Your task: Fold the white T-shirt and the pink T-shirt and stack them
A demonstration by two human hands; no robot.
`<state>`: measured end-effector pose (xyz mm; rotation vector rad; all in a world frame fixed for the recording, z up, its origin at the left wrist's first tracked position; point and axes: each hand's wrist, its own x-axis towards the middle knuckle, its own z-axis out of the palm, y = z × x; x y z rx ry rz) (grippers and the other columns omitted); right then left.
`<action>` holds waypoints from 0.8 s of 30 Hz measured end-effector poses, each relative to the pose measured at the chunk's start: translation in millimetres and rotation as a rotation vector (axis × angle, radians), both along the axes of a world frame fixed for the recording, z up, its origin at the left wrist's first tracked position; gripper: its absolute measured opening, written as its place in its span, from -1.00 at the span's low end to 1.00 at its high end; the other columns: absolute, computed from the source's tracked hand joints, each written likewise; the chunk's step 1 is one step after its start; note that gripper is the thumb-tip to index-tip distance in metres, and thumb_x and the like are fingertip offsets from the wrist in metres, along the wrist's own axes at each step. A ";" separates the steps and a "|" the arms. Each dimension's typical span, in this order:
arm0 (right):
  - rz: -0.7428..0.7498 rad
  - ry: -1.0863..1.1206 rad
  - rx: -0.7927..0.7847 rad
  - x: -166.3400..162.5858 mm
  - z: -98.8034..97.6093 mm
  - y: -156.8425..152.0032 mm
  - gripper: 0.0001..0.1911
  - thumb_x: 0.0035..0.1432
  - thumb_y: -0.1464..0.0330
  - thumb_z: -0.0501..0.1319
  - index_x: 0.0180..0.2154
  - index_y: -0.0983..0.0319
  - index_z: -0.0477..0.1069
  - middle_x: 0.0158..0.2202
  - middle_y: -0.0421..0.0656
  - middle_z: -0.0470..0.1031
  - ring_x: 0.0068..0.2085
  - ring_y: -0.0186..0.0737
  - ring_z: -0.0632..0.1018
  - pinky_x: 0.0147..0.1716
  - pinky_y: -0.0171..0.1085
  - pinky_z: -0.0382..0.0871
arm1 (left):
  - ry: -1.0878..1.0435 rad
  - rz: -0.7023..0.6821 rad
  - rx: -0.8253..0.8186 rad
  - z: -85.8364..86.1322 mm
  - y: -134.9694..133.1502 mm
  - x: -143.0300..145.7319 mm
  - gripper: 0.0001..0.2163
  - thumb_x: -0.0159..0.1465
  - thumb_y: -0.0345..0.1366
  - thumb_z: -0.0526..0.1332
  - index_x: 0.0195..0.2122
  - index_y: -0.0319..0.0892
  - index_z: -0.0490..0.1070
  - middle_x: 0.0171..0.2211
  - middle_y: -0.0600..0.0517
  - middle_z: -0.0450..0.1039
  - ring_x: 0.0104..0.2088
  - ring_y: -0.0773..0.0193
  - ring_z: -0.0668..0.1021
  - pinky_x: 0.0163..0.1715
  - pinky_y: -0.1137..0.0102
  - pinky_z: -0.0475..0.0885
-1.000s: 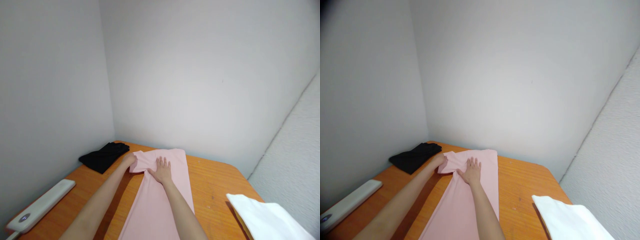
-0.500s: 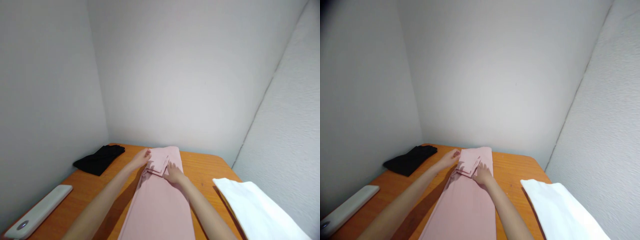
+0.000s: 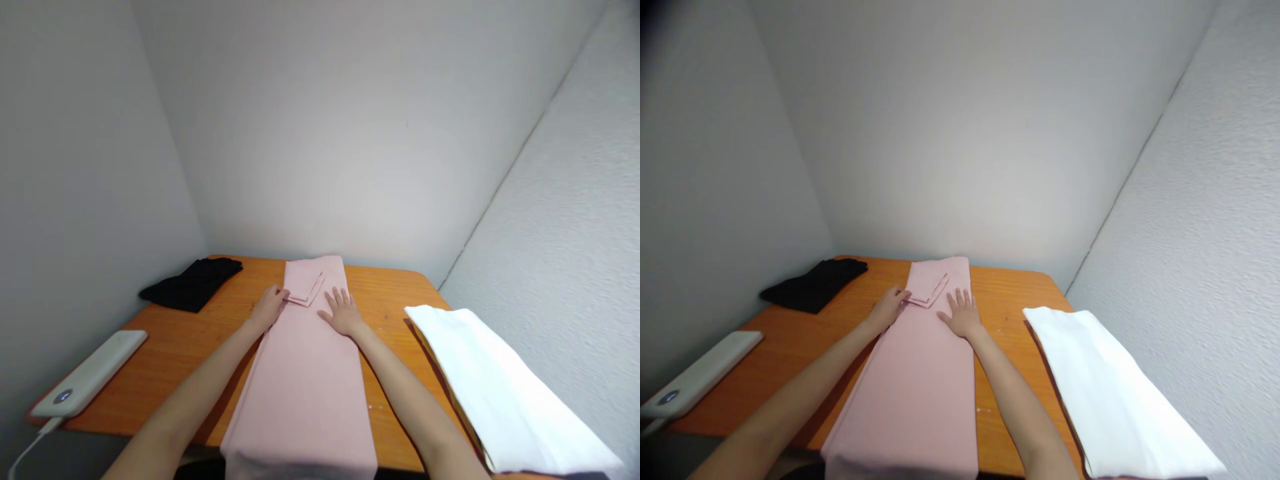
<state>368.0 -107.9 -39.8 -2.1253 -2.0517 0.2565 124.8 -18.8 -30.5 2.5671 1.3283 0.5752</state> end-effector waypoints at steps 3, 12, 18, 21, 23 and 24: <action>0.008 0.035 0.069 -0.8 3.6 -5.5 -0.26 0.32 -0.02 -0.07 0.38 0.24 -0.02 0.44 -0.01 -0.19 0.43 0.05 -0.21 0.34 0.07 -0.42 | 0.011 0.043 0.036 10.4 -10.6 0.2 -0.75 0.31 -0.42 0.10 -0.02 -0.14 0.43 -0.03 -0.14 0.36 0.05 0.04 0.40 0.10 0.16 0.30; -0.019 0.314 0.193 -3.1 35.8 -149.0 -0.54 0.37 0.15 -0.08 0.05 0.27 0.39 0.05 0.03 0.49 0.05 -0.18 0.50 0.06 -0.23 0.34 | -0.413 0.213 -0.080 30.8 -155.5 -77.1 -0.63 0.39 -0.05 0.00 -0.04 -0.21 0.41 -0.05 -0.12 0.49 -0.05 0.11 0.52 -0.04 0.32 0.42; 0.010 0.862 -0.352 13.0 21.0 -296.5 -0.47 0.22 -0.08 0.07 -0.24 0.19 0.58 -0.34 -0.07 0.60 -0.35 -0.14 0.59 -0.33 -0.21 0.48 | -0.275 0.204 -0.977 -27.0 -285.6 -157.7 -0.43 0.28 0.22 -0.02 -0.37 -0.18 0.53 -0.42 -0.06 0.57 -0.37 0.12 0.60 -0.27 0.33 0.49; -0.146 0.794 -0.445 12.5 -18.8 -326.5 -0.42 0.10 -0.07 0.19 0.01 0.15 0.53 -0.03 -0.03 0.58 -0.02 0.03 0.58 -0.01 -0.07 0.45 | -0.352 0.342 -0.912 -63.6 -296.6 -168.7 -0.40 0.10 0.21 0.24 -0.01 -0.15 0.49 -0.01 -0.14 0.53 0.01 -0.02 0.56 0.07 0.21 0.43; -0.218 0.784 -0.436 1.7 -41.3 -324.9 -0.31 0.02 -0.04 0.28 0.12 0.17 0.44 0.15 -0.01 0.45 0.18 0.10 0.43 0.20 0.02 0.25 | -0.531 0.357 -0.856 -72.9 -290.1 -161.6 -0.27 0.01 0.16 0.34 0.13 -0.15 0.38 0.16 -0.18 0.40 0.19 -0.05 0.42 0.21 0.17 0.30; -0.218 0.816 -0.416 -6.9 -48.5 -319.9 -0.26 0.00 -0.03 0.31 0.15 0.18 0.40 0.19 0.00 0.40 0.23 0.11 0.38 0.25 0.04 0.17 | -0.622 0.338 -0.861 -72.0 -285.8 -155.3 -0.28 0.01 0.13 0.35 0.14 -0.16 0.37 0.16 -0.18 0.40 0.21 -0.05 0.39 0.23 0.16 0.28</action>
